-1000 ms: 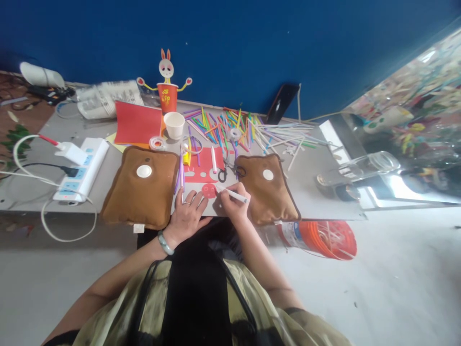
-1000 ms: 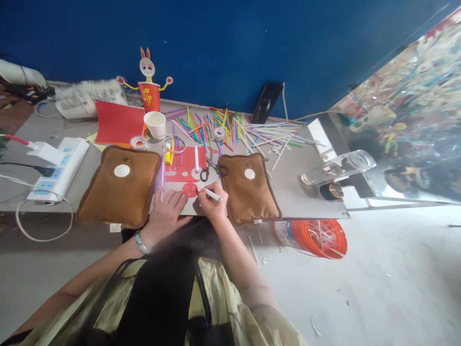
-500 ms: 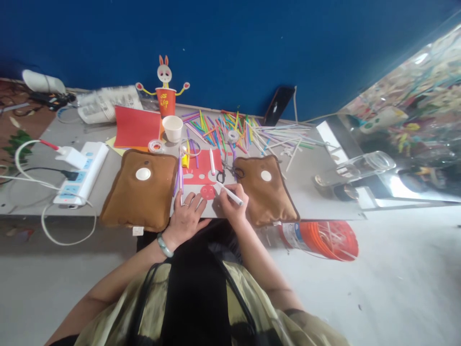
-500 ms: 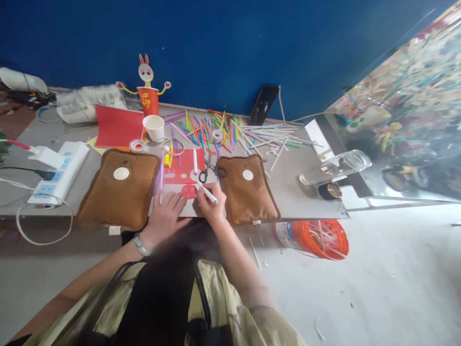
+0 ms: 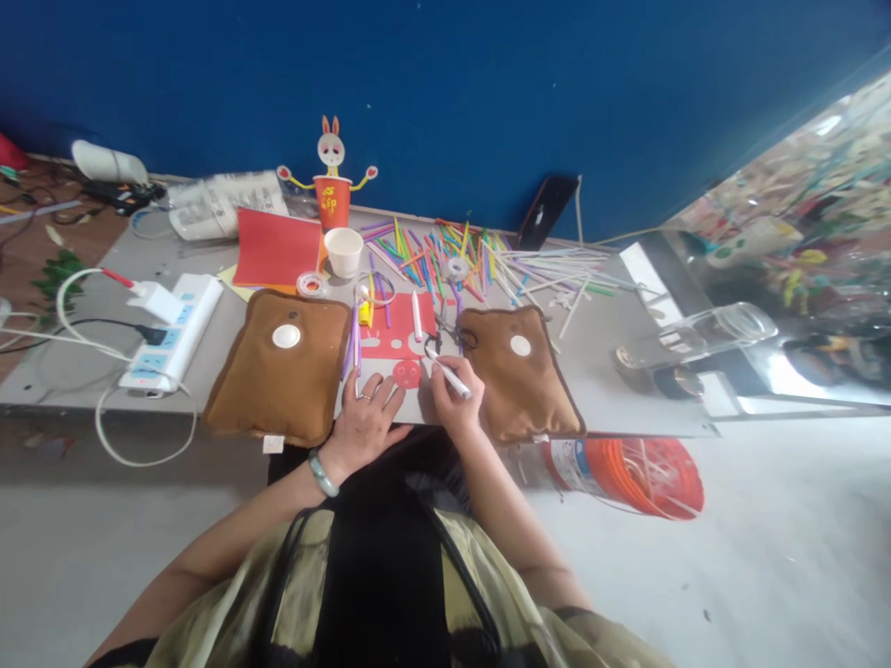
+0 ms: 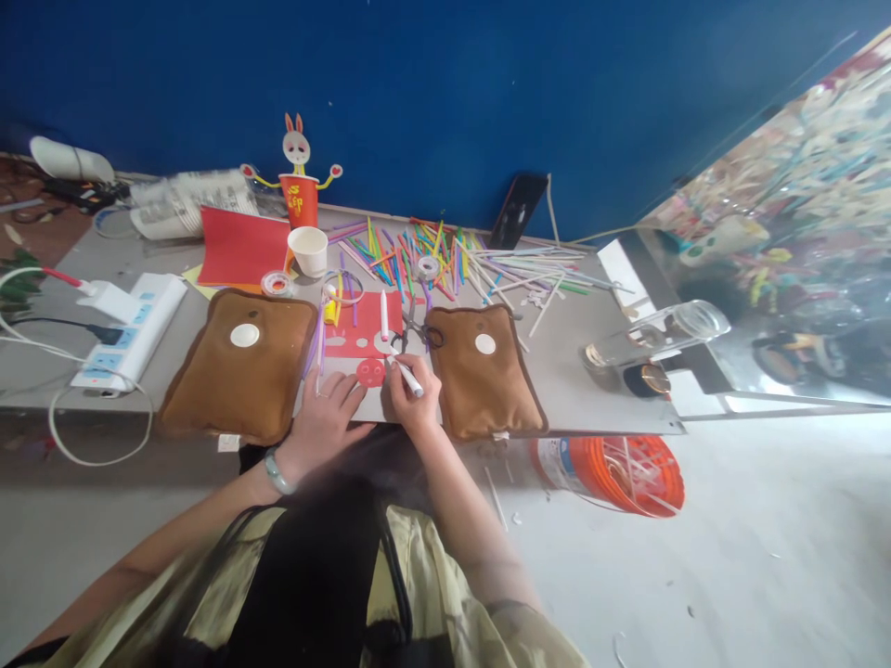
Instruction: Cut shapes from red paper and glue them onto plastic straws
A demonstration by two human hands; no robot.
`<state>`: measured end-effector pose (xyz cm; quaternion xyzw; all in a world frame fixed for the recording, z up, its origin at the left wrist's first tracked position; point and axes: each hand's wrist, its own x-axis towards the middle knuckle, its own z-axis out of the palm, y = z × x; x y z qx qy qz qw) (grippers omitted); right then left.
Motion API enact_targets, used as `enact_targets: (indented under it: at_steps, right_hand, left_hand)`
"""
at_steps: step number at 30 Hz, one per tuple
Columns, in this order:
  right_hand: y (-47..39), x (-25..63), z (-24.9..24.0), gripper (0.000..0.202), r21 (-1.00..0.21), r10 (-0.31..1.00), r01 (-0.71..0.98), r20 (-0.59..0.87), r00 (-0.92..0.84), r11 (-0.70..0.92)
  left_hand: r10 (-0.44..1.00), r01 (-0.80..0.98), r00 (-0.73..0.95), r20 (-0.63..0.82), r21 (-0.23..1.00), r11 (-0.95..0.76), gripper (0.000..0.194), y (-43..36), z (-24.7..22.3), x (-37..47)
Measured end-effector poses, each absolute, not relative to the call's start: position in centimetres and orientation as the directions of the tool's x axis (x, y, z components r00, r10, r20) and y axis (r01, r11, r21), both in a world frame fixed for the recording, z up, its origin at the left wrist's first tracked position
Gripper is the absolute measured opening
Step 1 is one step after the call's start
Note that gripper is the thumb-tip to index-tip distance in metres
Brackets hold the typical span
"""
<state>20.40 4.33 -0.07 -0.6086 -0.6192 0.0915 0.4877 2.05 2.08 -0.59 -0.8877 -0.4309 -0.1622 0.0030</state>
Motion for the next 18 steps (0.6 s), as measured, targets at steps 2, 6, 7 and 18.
enact_targets:
  at_steps: [2,6,7,18]
  right_hand:
    - [4.35,20.38,-0.05,0.012,-0.705,0.843,0.666,0.494,0.213,0.245]
    - [4.32,20.36,-0.11,0.012,-0.71,0.843,0.66,0.492,0.216,0.245]
    - [4.31,20.37,-0.15,0.012,-0.71,0.843,0.661,0.492,0.218,0.244]
    - [4.3,20.27,0.08,0.011,-0.723,0.849,0.648,0.481,0.22,0.242]
  left_hand:
    - [0.764,0.766,0.576,0.29,0.134,-0.628,0.051,2.08,-0.57,2.05]
    - [0.764,0.766,0.579,0.285,0.131,-0.63,0.052,2.08,-0.53,2.07]
    - [0.763,0.766,0.58,0.284,0.13,-0.63,0.052,2.08,-0.52,2.07]
    - [0.763,0.764,0.584,0.279,0.131,-0.632,0.054,2.06,-0.56,2.01]
